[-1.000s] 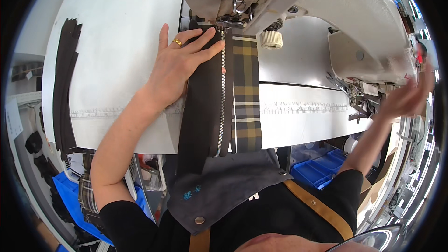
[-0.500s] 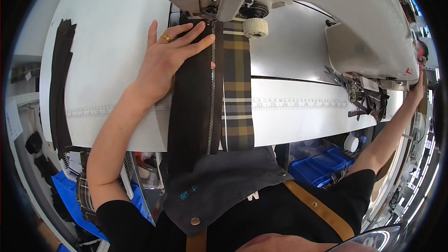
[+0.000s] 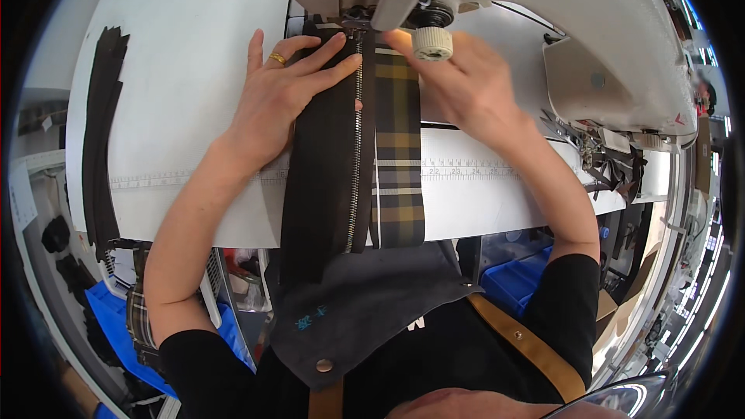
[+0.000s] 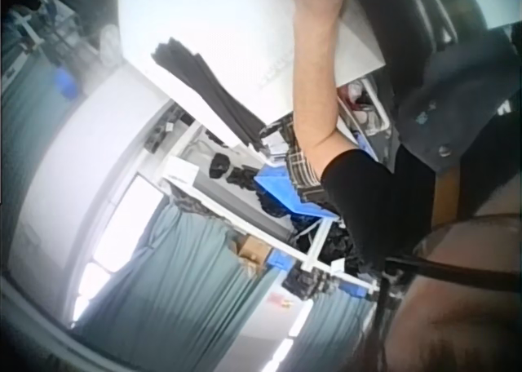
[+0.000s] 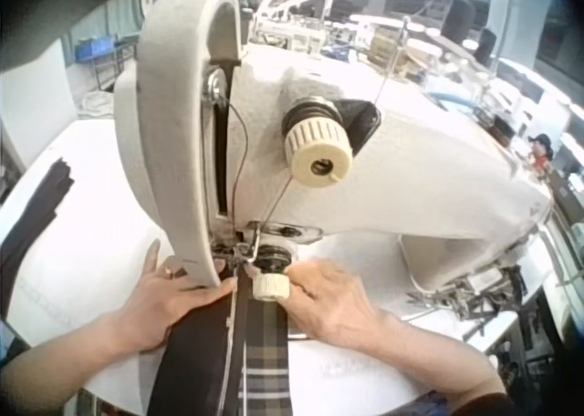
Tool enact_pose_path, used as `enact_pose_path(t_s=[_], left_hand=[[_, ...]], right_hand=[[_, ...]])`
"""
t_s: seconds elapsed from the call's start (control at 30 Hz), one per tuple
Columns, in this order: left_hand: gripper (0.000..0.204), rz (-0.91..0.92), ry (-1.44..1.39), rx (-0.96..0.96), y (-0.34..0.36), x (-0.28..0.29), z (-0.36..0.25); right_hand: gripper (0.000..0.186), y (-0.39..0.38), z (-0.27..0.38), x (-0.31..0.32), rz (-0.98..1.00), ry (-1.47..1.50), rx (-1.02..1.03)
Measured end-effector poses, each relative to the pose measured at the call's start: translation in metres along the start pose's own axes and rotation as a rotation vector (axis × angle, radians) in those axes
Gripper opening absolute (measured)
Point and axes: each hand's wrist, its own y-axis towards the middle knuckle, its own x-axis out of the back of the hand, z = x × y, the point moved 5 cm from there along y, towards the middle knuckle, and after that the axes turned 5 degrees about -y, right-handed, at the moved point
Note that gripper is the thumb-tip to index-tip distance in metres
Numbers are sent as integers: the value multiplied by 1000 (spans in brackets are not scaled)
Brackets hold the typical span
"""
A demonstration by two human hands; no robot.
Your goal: The person sews zippers onto plaid fabric pieces using a sewing machine. They align the zipper with the fabric edge, guide it under the needle, and stitch along the zipper teeth. After completing each piece, they remove it and place it aside before starting the next one.
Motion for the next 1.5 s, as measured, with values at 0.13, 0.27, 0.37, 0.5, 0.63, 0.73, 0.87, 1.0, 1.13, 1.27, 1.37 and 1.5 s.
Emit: enact_pose_path(t_s=[0.13, 0.27, 0.37, 0.5, 0.63, 0.73, 0.87, 1.0, 1.13, 1.27, 1.37, 1.5], left_hand=[[47, -11, 51, -10, -1, -3, 4], [47, -14, 49, -2, -1, -3, 3], [47, -19, 31, 5, 0, -2, 1], [48, -22, 20, 6, 0, -1, -1], [47, -26, 36, -1, 0, -1, 0], [47, -33, 30, 0, 1, -1, -1], [45, -36, 40, -11, -1, 0, 0], [44, -35, 15, -11, -3, -2, 0], [43, -22, -4, -6, 2, 0, 1], [42, -14, 24, -12, 0, -3, 4], [42, -6, 55, -8, -4, -5, 7], [42, -9, 42, -18, -4, -7, 7]], right_hand=[[22, -3, -1, -30, 50, -28, -44], [20, -5, -1, -39, 135, 18, -89], [12, -8, -14, -35, 45, 65, -155], [7, -5, -28, -44, 171, -135, -261], [11, -3, -27, -48, 91, -150, -190], [14, -4, -28, -46, -3, -80, -213], [16, -8, -26, -41, 40, -30, -283], [16, -11, -24, -38, 58, -53, -276], [15, -8, -30, -38, 71, -43, -319], [6, -12, -16, -35, 85, -43, -225], [30, -8, 18, -27, 113, 34, -173], [38, -9, 14, -33, 134, 93, -177]])
